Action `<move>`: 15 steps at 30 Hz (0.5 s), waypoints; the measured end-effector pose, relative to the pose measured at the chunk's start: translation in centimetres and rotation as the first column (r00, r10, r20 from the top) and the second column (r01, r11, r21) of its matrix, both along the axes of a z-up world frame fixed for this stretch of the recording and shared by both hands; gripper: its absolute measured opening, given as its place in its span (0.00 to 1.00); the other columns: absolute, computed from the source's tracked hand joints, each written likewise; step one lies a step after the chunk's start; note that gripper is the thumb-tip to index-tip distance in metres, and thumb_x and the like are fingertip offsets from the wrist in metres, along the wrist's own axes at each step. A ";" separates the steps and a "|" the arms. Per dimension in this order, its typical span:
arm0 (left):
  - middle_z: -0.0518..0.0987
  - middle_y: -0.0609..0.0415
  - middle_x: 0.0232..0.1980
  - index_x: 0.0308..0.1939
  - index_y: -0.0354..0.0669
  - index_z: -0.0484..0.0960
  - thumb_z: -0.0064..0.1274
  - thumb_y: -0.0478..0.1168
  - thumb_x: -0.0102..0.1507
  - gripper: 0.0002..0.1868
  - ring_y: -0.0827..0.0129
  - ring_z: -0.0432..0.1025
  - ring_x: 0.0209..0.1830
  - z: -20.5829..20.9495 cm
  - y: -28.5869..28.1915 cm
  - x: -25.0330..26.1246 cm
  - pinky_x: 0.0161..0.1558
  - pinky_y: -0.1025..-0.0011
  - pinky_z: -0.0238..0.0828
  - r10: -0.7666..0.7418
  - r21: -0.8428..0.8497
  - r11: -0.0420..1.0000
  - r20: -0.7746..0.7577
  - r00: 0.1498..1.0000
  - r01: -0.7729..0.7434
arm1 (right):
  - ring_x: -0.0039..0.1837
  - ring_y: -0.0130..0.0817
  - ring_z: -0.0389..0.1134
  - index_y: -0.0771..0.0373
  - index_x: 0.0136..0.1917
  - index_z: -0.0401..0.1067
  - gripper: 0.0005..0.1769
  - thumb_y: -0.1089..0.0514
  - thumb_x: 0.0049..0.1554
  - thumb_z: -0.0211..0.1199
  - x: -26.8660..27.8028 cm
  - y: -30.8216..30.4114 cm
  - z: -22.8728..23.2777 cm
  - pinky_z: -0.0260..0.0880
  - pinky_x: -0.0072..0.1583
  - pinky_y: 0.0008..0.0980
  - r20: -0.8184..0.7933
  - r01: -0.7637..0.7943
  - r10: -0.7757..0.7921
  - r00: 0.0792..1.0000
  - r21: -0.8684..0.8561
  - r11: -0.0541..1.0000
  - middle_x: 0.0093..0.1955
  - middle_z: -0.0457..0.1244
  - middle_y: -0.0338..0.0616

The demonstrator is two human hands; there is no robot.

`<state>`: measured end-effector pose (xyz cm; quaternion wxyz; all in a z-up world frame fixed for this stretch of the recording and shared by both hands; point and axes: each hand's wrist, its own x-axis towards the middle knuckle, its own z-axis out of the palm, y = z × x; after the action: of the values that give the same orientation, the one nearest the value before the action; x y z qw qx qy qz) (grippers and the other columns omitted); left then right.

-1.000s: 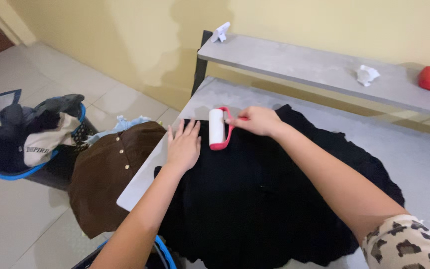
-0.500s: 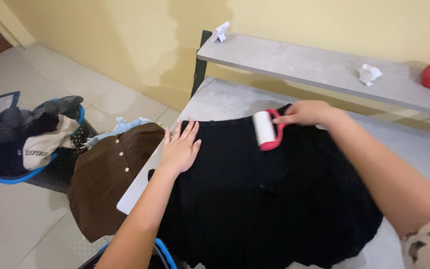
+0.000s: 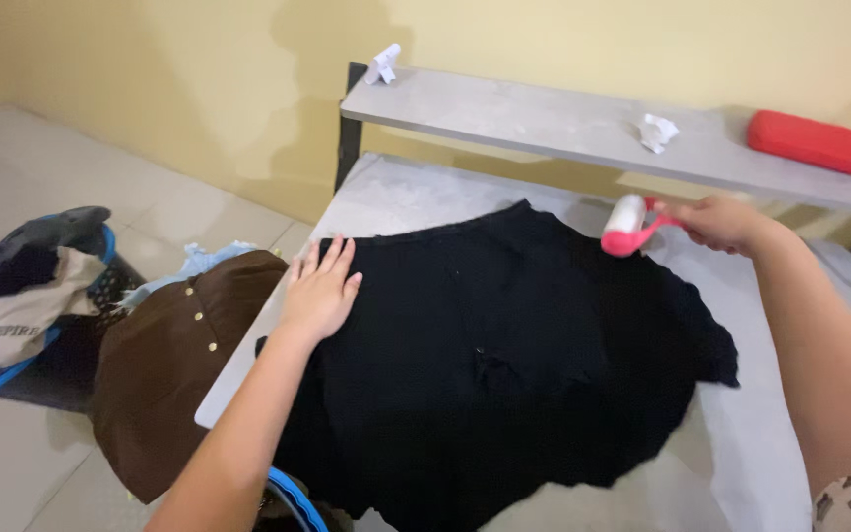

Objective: The person uses a lint roller to remove lint from several garments laid on a table. They roll the sticky roller over a brown shirt, a black shirt, a black tank top, and a gray t-shirt, then place each item into a blue laundry basket.

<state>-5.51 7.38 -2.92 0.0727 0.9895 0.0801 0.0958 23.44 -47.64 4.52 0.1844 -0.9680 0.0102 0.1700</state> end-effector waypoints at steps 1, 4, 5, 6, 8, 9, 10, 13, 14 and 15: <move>0.53 0.55 0.82 0.78 0.53 0.57 0.38 0.56 0.69 0.34 0.48 0.45 0.82 -0.1 0.3 0.2 0.76 0.49 0.39 -0.022 -0.011 1.000 0.019 1.000 0.022 | 0.30 0.34 0.51 0.70 0.46 0.75 0.48 0.18 0.52 0.59 -0.9 -0.4 -0.1 0.48 0.32 0.37 0.029 0.003 -0.006 1.000 0.106 0.994 0.29 0.54 0.42; 0.54 0.52 0.82 0.78 0.50 0.58 0.39 0.54 0.70 0.33 0.45 0.46 0.81 -0.6 0.7 1.5 0.76 0.51 0.41 -0.119 -0.053 0.991 0.052 0.991 0.122 | 0.32 0.31 0.56 0.60 0.47 0.80 0.35 0.26 0.52 0.64 -4.5 0.4 -1.7 0.57 0.35 0.36 0.144 -0.075 0.032 0.989 0.303 0.950 0.31 0.59 0.39; 0.54 0.53 0.82 0.78 0.51 0.59 0.39 0.54 0.70 0.32 0.46 0.46 0.81 -0.9 0.4 2.2 0.76 0.51 0.42 -0.127 -0.050 0.990 0.048 0.991 0.130 | 0.34 0.31 0.61 0.65 0.47 0.80 0.34 0.30 0.53 0.69 -5.9 1.1 -2.6 0.64 0.37 0.37 0.198 -0.153 0.097 0.975 0.293 0.944 0.33 0.63 0.40; 0.54 0.53 0.82 0.77 0.52 0.59 0.40 0.54 0.70 0.32 0.46 0.46 0.81 -1.1 0.2 2.9 0.76 0.51 0.42 -0.133 -0.044 0.990 0.044 0.990 0.135 | 0.37 0.30 0.66 0.60 0.51 0.80 0.30 0.32 0.50 0.69 -7.3 2.0 -3.5 0.68 0.41 0.35 0.221 -0.269 0.199 0.955 0.355 0.895 0.36 0.67 0.37; 0.54 0.54 0.82 0.77 0.52 0.59 0.40 0.53 0.70 0.32 0.46 0.45 0.81 -1.5 -0.3 4.5 0.76 0.51 0.42 -0.164 -0.037 0.986 0.048 0.985 0.165 | 0.41 0.29 0.69 0.56 0.54 0.79 0.28 0.35 0.49 0.69 -9.6 3.2 -4.8 0.71 0.48 0.35 0.247 -0.411 0.335 0.909 0.408 0.815 0.39 0.71 0.37; 0.54 0.53 0.82 0.77 0.52 0.60 0.40 0.53 0.70 0.32 0.46 0.45 0.81 -1.7 -0.8 5.4 0.76 0.51 0.41 -0.188 -0.036 0.981 0.054 0.981 0.190 | 0.43 0.30 0.68 0.58 0.53 0.80 0.27 0.36 0.51 0.70 -10.4 3.7 -5.3 0.71 0.49 0.36 0.244 -0.444 0.374 0.895 0.404 0.800 0.40 0.71 0.40; 0.55 0.53 0.82 0.77 0.52 0.60 0.40 0.53 0.70 0.31 0.46 0.45 0.81 -1.8 -1.1 6.2 0.76 0.51 0.41 -0.212 -0.033 0.976 0.060 0.975 0.214 | 0.44 0.32 0.67 0.60 0.53 0.80 0.27 0.37 0.52 0.70 -11.0 3.9 -5.4 0.71 0.51 0.37 0.241 -0.476 0.411 0.879 0.402 0.782 0.40 0.72 0.43; 0.55 0.55 0.82 0.77 0.51 0.60 0.39 0.51 0.70 0.31 0.47 0.45 0.81 -1.7 -2.2 8.3 0.76 0.49 0.42 -0.205 -0.034 0.978 0.057 0.977 0.207 | 0.45 0.35 0.71 0.59 0.55 0.80 0.24 0.40 0.55 0.70 -11.6 1.3 -4.0 0.70 0.53 0.38 0.323 -0.357 0.303 0.897 0.123 0.926 0.43 0.72 0.43; 0.55 0.54 0.82 0.77 0.51 0.60 0.39 0.51 0.70 0.30 0.48 0.46 0.81 -1.5 -2.5 8.8 0.76 0.48 0.41 -0.184 -0.032 0.982 0.053 0.982 0.185 | 0.45 0.37 0.70 0.61 0.54 0.81 0.24 0.40 0.57 0.70 -11.6 0.4 -3.5 0.70 0.53 0.38 0.316 -0.302 0.271 0.909 0.055 0.952 0.43 0.72 0.45; 0.55 0.54 0.82 0.77 0.52 0.60 0.40 0.50 0.70 0.30 0.49 0.46 0.81 -1.0 -2.8 9.2 0.76 0.47 0.41 -0.162 -0.029 0.986 0.049 0.986 0.164 | 0.45 0.38 0.70 0.62 0.54 0.81 0.24 0.39 0.59 0.70 -11.6 -1.0 -2.9 0.70 0.52 0.38 0.312 -0.245 0.237 0.920 -0.014 0.970 0.43 0.71 0.47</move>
<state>3.73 4.57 -3.94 0.0986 0.9889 -0.0014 0.1111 11.80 -48.62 1.67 0.1735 -0.9741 -0.1400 0.0369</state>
